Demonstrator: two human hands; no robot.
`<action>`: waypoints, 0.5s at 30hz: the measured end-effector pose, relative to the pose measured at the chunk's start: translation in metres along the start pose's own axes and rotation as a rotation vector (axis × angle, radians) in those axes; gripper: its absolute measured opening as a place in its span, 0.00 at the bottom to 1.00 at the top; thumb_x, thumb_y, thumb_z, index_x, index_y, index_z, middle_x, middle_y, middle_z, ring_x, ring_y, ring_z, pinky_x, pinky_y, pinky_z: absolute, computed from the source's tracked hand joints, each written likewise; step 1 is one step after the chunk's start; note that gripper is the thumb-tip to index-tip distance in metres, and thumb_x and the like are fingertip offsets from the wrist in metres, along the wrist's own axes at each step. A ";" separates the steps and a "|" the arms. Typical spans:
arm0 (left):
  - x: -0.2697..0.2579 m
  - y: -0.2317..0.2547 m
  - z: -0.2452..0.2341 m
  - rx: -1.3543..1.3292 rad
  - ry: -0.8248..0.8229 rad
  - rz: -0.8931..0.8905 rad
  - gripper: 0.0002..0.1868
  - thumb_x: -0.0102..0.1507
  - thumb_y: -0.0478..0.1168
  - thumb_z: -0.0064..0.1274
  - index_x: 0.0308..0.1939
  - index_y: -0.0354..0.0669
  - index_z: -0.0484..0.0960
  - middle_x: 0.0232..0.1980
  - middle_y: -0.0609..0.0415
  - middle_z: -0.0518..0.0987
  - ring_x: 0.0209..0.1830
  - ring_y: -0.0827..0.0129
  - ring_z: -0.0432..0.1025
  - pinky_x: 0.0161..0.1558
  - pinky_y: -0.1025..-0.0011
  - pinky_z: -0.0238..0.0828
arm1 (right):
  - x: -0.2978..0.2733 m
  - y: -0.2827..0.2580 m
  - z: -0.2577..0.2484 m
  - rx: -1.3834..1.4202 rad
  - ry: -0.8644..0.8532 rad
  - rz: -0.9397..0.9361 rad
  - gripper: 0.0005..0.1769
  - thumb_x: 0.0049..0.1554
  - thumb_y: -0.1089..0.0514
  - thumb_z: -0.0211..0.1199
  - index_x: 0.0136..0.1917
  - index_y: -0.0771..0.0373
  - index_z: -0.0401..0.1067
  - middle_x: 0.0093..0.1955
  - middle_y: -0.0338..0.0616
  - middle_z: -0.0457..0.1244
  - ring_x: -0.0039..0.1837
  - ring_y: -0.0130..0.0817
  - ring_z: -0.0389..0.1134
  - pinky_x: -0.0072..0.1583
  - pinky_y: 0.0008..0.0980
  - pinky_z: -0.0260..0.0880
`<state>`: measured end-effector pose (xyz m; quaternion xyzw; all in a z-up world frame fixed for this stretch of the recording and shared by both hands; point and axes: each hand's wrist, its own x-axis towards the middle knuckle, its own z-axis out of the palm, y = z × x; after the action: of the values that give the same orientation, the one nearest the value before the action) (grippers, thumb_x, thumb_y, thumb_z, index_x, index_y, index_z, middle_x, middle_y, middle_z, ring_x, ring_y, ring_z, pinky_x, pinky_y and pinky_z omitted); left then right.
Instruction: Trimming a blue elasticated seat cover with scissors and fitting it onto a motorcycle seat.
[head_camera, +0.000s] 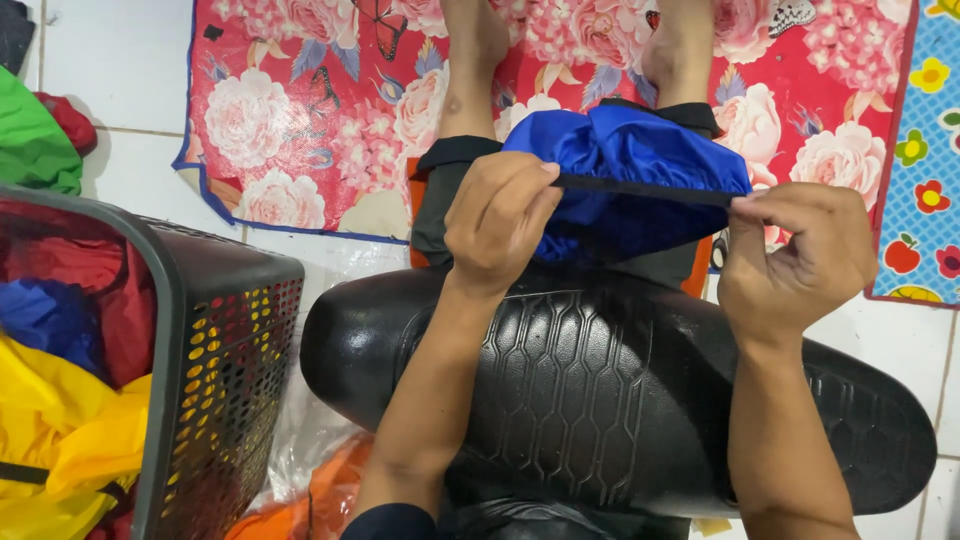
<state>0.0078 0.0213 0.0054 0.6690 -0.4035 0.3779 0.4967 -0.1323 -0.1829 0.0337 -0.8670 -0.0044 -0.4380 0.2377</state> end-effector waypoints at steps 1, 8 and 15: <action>0.000 -0.001 0.000 0.002 0.001 -0.002 0.18 0.61 0.17 0.62 0.48 0.36 0.75 0.40 0.46 0.78 0.35 0.57 0.77 0.40 0.65 0.82 | -0.001 0.002 0.000 0.001 -0.002 -0.001 0.08 0.65 0.82 0.72 0.47 0.77 0.77 0.45 0.63 0.68 0.49 0.55 0.69 0.53 0.45 0.67; 0.005 -0.006 -0.002 0.077 0.074 -0.042 0.12 0.62 0.18 0.57 0.43 0.35 0.77 0.38 0.46 0.79 0.35 0.56 0.76 0.40 0.62 0.81 | -0.010 0.015 -0.001 -0.021 0.029 0.039 0.13 0.58 0.88 0.71 0.45 0.76 0.76 0.43 0.62 0.67 0.49 0.56 0.69 0.53 0.45 0.68; 0.005 -0.014 -0.010 0.200 0.127 -0.133 0.16 0.60 0.17 0.57 0.45 0.38 0.75 0.40 0.50 0.79 0.37 0.57 0.78 0.44 0.65 0.81 | -0.014 0.038 -0.012 -0.062 0.034 0.118 0.11 0.67 0.82 0.76 0.49 0.75 0.76 0.46 0.57 0.66 0.50 0.50 0.62 0.49 0.42 0.60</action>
<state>0.0213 0.0325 0.0067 0.7151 -0.2864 0.4242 0.4760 -0.1420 -0.2188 0.0134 -0.8650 0.0643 -0.4379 0.2364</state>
